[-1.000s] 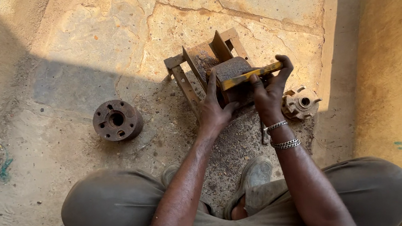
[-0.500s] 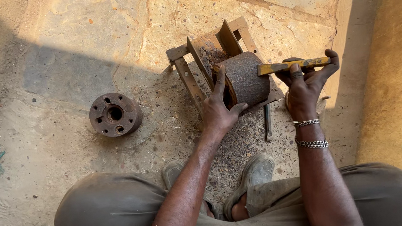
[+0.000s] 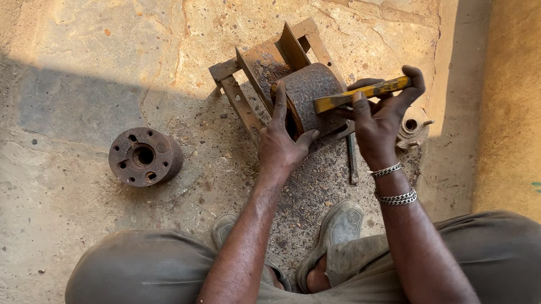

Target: The person sits on the ground and uses a chisel to scrape rust and debris from a cylindrical metal part held in a wooden jig. The person repeatedly scrapes the surface and rotates the part to access different areas.

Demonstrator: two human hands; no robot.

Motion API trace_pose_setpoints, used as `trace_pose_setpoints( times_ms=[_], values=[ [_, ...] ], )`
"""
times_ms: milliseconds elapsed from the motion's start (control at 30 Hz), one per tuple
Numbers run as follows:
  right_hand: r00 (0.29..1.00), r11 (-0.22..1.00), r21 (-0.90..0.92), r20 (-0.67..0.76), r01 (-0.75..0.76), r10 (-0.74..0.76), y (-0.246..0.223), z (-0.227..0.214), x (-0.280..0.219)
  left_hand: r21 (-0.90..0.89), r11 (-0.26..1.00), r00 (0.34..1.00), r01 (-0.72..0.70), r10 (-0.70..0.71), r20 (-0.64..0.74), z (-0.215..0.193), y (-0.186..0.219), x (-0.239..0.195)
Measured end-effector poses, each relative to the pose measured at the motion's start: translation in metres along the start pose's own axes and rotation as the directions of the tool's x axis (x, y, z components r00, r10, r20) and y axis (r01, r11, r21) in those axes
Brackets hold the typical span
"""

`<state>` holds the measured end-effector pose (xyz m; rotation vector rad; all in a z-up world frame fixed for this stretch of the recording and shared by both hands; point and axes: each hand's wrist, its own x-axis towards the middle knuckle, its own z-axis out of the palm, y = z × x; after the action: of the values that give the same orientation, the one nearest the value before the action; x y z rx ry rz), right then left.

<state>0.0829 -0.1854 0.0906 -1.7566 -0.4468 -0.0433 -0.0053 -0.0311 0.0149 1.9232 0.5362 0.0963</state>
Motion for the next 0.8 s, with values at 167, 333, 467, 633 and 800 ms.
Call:
trace_pose_setpoints(
  times_ms=[167, 333, 467, 633, 800],
  values=[
    [0.99, 0.99, 0.058, -0.056, -0.125, 0.128, 0.004, -0.004, -0.006, 0.103, 0.974, 0.971, -0.201, 0.212, -0.107, 0.003, -0.004, -0.002],
    [0.98, 0.977, 0.151, -0.103, -0.151, 0.168, 0.003, -0.009, 0.008, 0.093, 0.992, 0.995, 0.09, -0.094, 0.036, 0.001, 0.004, -0.012],
    [0.954, 0.865, -0.448, -0.074, 0.228, -0.29, 0.0, -0.007, 0.007, 0.132, 0.929, 0.906, -0.345, 0.366, -0.212, 0.001, 0.004, -0.011],
    [0.932, 0.936, 0.222, -0.179, -0.272, 0.314, 0.003, -0.018, 0.014, 0.117, 0.993, 1.0, 0.014, -0.011, -0.027, 0.007, 0.002, -0.017],
    [0.991, 0.981, -0.166, -0.074, 0.097, -0.111, 0.017, -0.02, 0.006, 0.104, 0.984, 0.982, -0.148, 0.158, -0.102, 0.012, 0.001, -0.023]
  ],
)
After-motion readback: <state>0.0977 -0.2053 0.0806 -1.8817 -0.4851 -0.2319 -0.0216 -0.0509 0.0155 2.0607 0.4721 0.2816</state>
